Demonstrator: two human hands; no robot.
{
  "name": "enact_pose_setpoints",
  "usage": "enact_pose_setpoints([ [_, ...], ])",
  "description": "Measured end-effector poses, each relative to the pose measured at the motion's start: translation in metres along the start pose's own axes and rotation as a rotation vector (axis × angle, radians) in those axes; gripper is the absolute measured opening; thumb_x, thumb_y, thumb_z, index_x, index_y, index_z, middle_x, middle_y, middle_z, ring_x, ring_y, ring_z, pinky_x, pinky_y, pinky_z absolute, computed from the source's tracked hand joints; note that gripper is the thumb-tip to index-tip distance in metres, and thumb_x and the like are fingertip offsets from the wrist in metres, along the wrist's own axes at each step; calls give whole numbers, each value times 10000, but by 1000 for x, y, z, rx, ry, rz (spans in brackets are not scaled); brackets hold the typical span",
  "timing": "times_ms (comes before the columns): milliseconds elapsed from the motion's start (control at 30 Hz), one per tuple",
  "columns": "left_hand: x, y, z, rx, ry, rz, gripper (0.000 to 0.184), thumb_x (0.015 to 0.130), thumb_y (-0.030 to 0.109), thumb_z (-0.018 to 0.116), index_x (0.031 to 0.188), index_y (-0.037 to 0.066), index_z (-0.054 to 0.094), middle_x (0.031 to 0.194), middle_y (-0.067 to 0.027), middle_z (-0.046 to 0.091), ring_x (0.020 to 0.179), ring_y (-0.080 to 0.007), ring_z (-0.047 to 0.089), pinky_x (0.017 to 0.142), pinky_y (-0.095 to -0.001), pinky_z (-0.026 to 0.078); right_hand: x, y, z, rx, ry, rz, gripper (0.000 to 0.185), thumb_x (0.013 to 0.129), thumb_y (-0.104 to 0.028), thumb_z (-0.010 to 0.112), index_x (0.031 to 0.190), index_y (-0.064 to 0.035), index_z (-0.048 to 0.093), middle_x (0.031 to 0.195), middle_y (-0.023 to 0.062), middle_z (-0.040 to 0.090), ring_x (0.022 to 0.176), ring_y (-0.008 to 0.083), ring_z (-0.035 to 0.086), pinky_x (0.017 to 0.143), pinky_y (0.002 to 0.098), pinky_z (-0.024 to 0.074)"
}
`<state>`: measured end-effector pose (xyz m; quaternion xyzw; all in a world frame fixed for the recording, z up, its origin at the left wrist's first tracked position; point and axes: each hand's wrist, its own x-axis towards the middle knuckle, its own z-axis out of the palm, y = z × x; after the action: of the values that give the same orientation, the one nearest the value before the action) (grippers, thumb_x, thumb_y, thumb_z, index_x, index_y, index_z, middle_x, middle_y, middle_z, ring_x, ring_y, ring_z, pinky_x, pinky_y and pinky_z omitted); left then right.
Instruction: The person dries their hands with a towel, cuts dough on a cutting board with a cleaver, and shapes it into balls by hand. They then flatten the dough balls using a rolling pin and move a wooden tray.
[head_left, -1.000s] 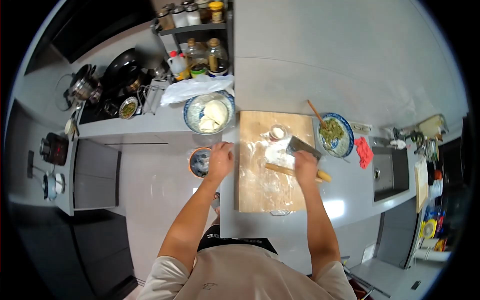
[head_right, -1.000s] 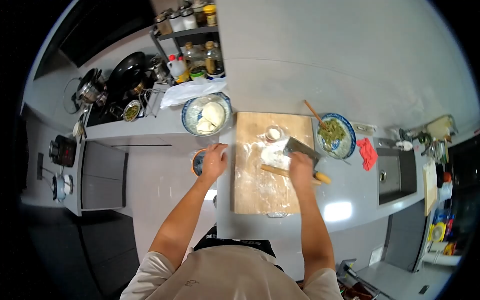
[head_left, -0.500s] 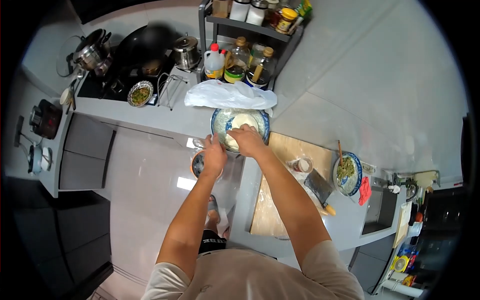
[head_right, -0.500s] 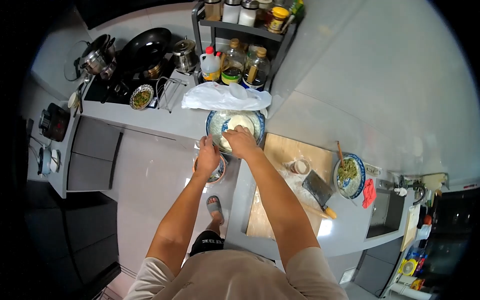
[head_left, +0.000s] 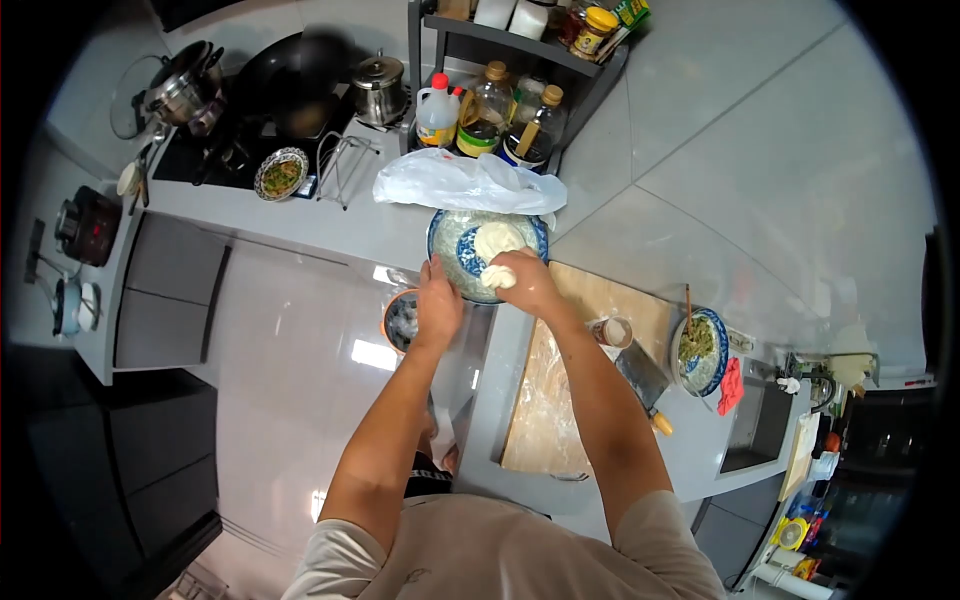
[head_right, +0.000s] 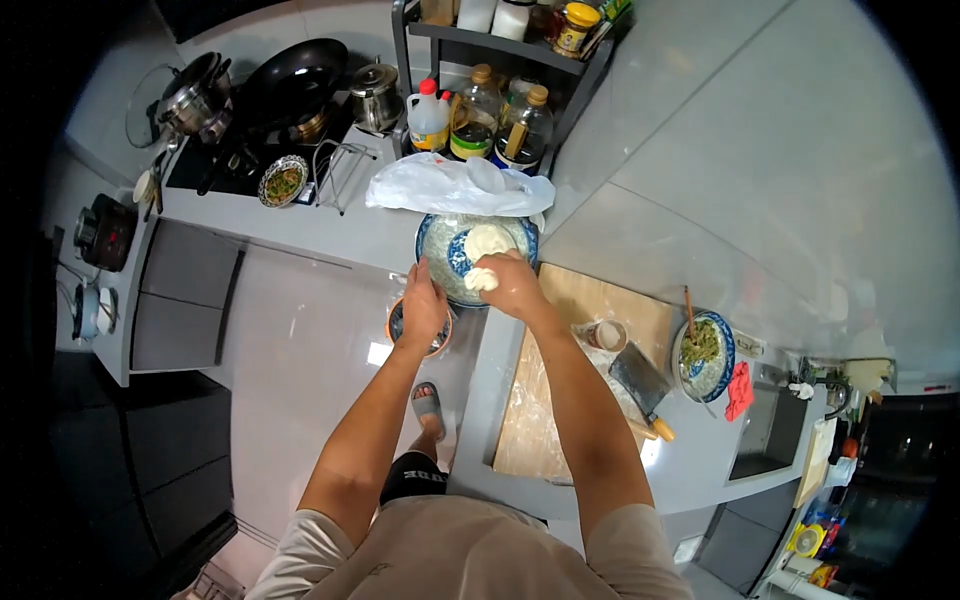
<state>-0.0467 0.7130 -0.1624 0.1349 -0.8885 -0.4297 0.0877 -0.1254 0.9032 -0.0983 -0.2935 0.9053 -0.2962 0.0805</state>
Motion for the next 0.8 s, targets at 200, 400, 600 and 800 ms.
enact_pose_setpoints([
  [200,-1,5,6,63,18,-87,600,965,39,649,1541,-14,492,1525,-396,454,1320,-530,554,1113,-524,492,-37,8,-22,1099,372,351,450,894,13,780,1318,-27,633,1186,30,718,1106,126,682,927,292,568],
  [400,-45,83,-23,125,-71,323,732,833,-6,705,1542,88,549,1530,-270,495,1340,-404,499,1168,-506,412,-117,-16,-54,1456,579,278,619,885,67,764,1448,-73,547,1251,78,682,1155,186,679,999,344,566],
  [600,-106,107,26,-718,-596,209,525,989,-28,678,1502,35,591,1188,-35,724,1035,-104,672,894,-258,556,-223,-12,-64,1020,583,383,595,927,-60,815,1454,-61,539,1343,91,581,1250,215,612,1031,375,561],
  [800,-189,99,55,-453,-730,205,340,966,-16,668,1291,49,746,1213,-123,744,996,-192,732,852,-302,577,-343,-15,-19,473,494,459,545,950,-173,814,1448,-96,607,1454,127,551,1246,259,639,994,358,573],
])
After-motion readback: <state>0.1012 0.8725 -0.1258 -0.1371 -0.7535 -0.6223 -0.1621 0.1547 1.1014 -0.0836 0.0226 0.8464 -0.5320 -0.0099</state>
